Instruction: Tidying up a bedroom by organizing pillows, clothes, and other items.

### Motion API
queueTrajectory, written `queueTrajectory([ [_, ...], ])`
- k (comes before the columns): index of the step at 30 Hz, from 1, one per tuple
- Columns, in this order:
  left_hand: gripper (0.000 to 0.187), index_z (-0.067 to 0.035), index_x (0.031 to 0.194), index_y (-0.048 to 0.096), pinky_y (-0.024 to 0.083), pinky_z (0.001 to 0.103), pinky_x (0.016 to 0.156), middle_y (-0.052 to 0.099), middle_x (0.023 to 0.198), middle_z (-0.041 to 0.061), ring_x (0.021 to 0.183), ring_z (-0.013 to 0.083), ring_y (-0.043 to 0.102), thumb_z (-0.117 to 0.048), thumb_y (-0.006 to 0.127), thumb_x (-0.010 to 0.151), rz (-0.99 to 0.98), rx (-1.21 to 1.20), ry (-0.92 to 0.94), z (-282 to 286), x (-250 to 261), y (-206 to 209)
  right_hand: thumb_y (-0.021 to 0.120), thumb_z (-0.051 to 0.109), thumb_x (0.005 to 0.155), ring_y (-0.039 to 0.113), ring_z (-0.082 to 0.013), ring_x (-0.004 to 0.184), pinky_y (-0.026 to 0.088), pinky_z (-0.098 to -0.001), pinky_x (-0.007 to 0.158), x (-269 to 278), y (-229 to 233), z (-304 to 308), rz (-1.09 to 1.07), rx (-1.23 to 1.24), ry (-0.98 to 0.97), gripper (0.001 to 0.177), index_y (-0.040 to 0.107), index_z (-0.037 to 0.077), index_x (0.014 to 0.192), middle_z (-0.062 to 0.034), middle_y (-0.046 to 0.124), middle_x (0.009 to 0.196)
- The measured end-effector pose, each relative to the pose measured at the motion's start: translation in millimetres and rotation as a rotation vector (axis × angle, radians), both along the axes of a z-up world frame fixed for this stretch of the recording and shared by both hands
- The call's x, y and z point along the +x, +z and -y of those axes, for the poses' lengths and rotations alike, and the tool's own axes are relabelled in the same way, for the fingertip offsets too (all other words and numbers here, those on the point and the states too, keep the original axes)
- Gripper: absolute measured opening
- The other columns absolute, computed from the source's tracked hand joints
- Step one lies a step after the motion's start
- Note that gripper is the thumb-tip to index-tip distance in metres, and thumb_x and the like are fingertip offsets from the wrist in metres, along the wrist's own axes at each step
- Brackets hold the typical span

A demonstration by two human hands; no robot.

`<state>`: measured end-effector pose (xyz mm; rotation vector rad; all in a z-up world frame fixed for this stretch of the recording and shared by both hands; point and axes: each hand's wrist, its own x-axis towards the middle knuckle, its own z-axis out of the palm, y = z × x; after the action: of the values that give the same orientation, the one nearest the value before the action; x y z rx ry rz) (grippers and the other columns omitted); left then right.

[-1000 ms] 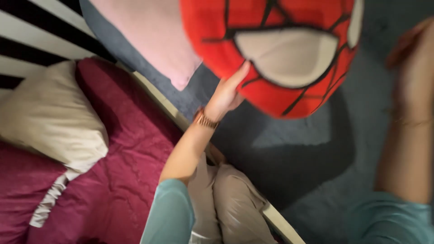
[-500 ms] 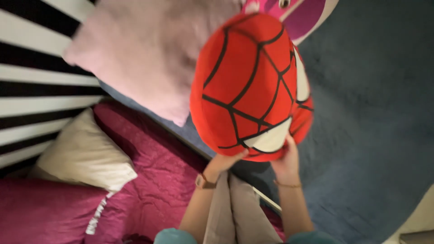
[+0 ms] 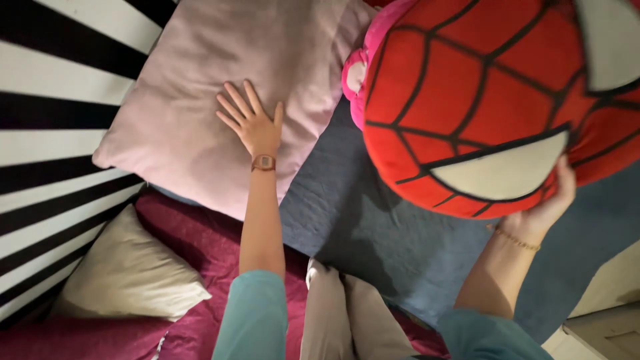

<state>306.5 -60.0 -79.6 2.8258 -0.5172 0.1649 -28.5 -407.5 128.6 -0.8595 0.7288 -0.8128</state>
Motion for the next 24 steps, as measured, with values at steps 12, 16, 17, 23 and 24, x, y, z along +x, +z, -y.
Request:
queueTrajectory([
  [12, 0.099, -0.004, 0.164, 0.027, 0.011, 0.07, 0.123, 0.013, 0.169, 0.03, 0.154, 0.0561, 0.011, -0.054, 0.072, 0.091, 0.021, -0.013, -0.014, -9, 17, -87, 0.064, 0.028, 0.099, 0.059, -0.0221, 0.131, 0.048, -0.0366, 0.113, 115, -240, 178, -0.462, -0.049, 0.081, 0.048, 0.051, 0.008, 0.14, -0.0055, 0.062, 0.139],
  [16, 0.1, -0.002, 0.163, 0.028, 0.011, 0.072, 0.123, 0.014, 0.169, 0.03, 0.153, 0.0577, 0.012, -0.053, 0.07, 0.088, -0.039, -0.001, 0.018, -8, 16, -110, 0.065, 0.01, 0.115, 0.057, -0.0257, 0.133, 0.046, -0.04, 0.116, 193, -163, 115, -0.695, -1.035, -0.269, 0.037, 0.049, 0.0, 0.147, -0.0139, 0.057, 0.144],
  [17, 0.099, -0.002, 0.163, 0.027, 0.011, 0.072, 0.123, 0.014, 0.169, 0.031, 0.154, 0.0581, 0.012, -0.054, 0.069, 0.09, -0.033, 0.0, 0.023, -10, 19, -114, 0.066, 0.008, 0.116, 0.059, -0.0223, 0.127, 0.049, -0.0375, 0.112, 237, -109, 79, -0.651, -1.165, -0.294, 0.031, 0.054, 0.002, 0.143, -0.012, 0.061, 0.136],
  [23, 0.099, 0.001, 0.161, 0.032, 0.009, 0.073, 0.122, 0.014, 0.168, 0.033, 0.154, 0.0581, 0.009, -0.059, 0.06, 0.087, -0.158, 0.071, 0.08, -11, 21, -128, 0.067, 0.006, 0.107, 0.067, -0.0121, 0.087, 0.057, -0.0282, 0.08, 445, -167, -4, -0.094, -0.595, 0.19, 0.009, 0.064, 0.002, 0.115, -0.0022, 0.066, 0.099],
  [24, 0.099, 0.001, 0.161, 0.032, 0.009, 0.073, 0.122, 0.014, 0.168, 0.033, 0.154, 0.0581, 0.009, -0.059, 0.06, 0.087, -0.158, 0.076, 0.072, -11, 22, -131, 0.067, 0.006, 0.107, 0.067, -0.0121, 0.087, 0.057, -0.0282, 0.08, 465, -201, 5, -0.096, -0.591, 0.182, 0.009, 0.064, 0.002, 0.115, -0.0022, 0.066, 0.099],
])
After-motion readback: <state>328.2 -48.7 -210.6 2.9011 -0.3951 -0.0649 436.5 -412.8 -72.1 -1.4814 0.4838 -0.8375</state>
